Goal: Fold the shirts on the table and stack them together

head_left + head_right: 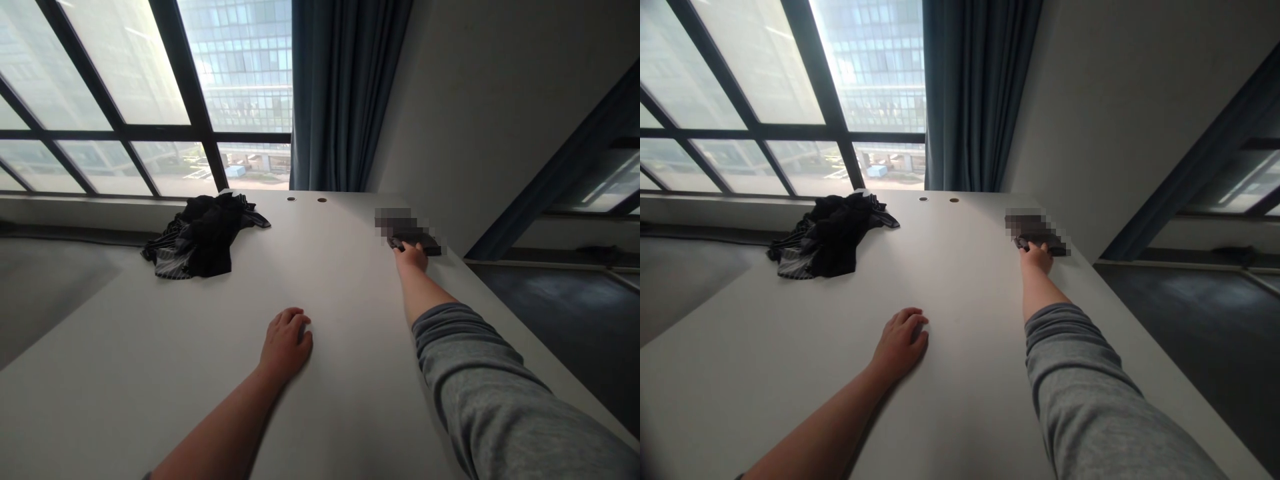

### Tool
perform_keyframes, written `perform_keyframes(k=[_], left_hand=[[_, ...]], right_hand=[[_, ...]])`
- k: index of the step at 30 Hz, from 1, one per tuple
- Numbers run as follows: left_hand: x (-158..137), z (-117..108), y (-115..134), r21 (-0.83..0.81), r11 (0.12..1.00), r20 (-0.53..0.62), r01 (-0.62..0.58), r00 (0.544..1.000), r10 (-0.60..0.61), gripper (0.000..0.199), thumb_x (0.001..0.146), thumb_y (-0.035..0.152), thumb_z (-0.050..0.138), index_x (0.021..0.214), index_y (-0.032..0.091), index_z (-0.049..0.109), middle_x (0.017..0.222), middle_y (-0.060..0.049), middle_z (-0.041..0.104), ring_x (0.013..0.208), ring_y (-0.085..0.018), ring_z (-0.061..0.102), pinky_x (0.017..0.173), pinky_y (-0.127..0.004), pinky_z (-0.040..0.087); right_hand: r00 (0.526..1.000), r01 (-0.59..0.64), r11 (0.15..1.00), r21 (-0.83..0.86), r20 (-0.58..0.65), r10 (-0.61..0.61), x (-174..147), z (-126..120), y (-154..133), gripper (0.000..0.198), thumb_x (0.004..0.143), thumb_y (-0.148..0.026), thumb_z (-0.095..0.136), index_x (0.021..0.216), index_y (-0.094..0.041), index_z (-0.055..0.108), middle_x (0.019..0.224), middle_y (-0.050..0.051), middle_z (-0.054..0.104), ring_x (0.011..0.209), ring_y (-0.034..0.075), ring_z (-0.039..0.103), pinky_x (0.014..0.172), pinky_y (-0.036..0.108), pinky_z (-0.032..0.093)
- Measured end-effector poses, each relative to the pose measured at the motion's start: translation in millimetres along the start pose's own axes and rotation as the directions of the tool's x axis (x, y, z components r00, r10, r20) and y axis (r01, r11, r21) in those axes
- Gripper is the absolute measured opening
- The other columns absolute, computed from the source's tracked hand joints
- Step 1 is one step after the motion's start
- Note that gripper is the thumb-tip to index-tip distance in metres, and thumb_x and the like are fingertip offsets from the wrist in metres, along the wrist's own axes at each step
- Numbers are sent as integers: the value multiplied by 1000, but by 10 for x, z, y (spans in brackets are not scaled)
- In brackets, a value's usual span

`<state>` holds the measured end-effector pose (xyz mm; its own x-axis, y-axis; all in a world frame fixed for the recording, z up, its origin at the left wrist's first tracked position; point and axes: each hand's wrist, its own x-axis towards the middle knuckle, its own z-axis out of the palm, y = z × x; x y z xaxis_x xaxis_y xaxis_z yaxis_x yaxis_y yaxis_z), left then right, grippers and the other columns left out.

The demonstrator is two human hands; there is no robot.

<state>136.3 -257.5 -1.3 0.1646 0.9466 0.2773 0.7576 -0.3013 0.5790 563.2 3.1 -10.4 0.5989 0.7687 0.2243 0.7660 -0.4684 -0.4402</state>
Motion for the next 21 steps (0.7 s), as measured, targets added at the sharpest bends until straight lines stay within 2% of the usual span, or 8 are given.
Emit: perform_keyframes(k=[6,11,14,17,21], left_hand=[[-11,-53,68,40,999,22,2,1000,-3,25,88,17,64,110,25,72,132,-8,67,126,-28,60,114,-49,44],[0,-57,62,74,997,23,-14,1000,12,24,88,17,63,109,25,72,130,-8,68,122,-28,62,112,-48,44],[14,-47,13,78,997,15,-21,1000,20,22,89,18,63,107,25,73,128,-7,68,120,-28,63,110,-48,45],[63,-55,-61,84,996,7,-36,999,35,21,90,20,60,106,25,72,127,-8,69,119,-27,63,108,-46,46],[253,-110,-172,146,989,7,-38,999,38,21,90,20,59,106,23,72,124,-9,69,115,-27,63,104,-43,47]], right_hand=[[1000,18,1000,-20,17,-18,49,17,35,51,100,-45,61,147,-28,63,161,19,39,133,34,52,114,50,37],[998,67,993,-94,2,-68,-87,37,52,69,99,-46,58,163,-30,39,171,19,21,148,41,37,117,52,35],[996,88,987,-136,17,-86,-259,-20,50,75,100,-47,53,168,-29,27,174,20,14,153,42,29,118,54,33],[994,102,982,-162,53,-94,-508,-121,50,76,101,-47,49,169,-25,22,174,20,14,155,41,26,119,55,32],[965,246,949,-199,146,-220,-976,-280,127,73,103,-49,44,169,-21,25,174,20,21,157,38,27,122,54,29]])
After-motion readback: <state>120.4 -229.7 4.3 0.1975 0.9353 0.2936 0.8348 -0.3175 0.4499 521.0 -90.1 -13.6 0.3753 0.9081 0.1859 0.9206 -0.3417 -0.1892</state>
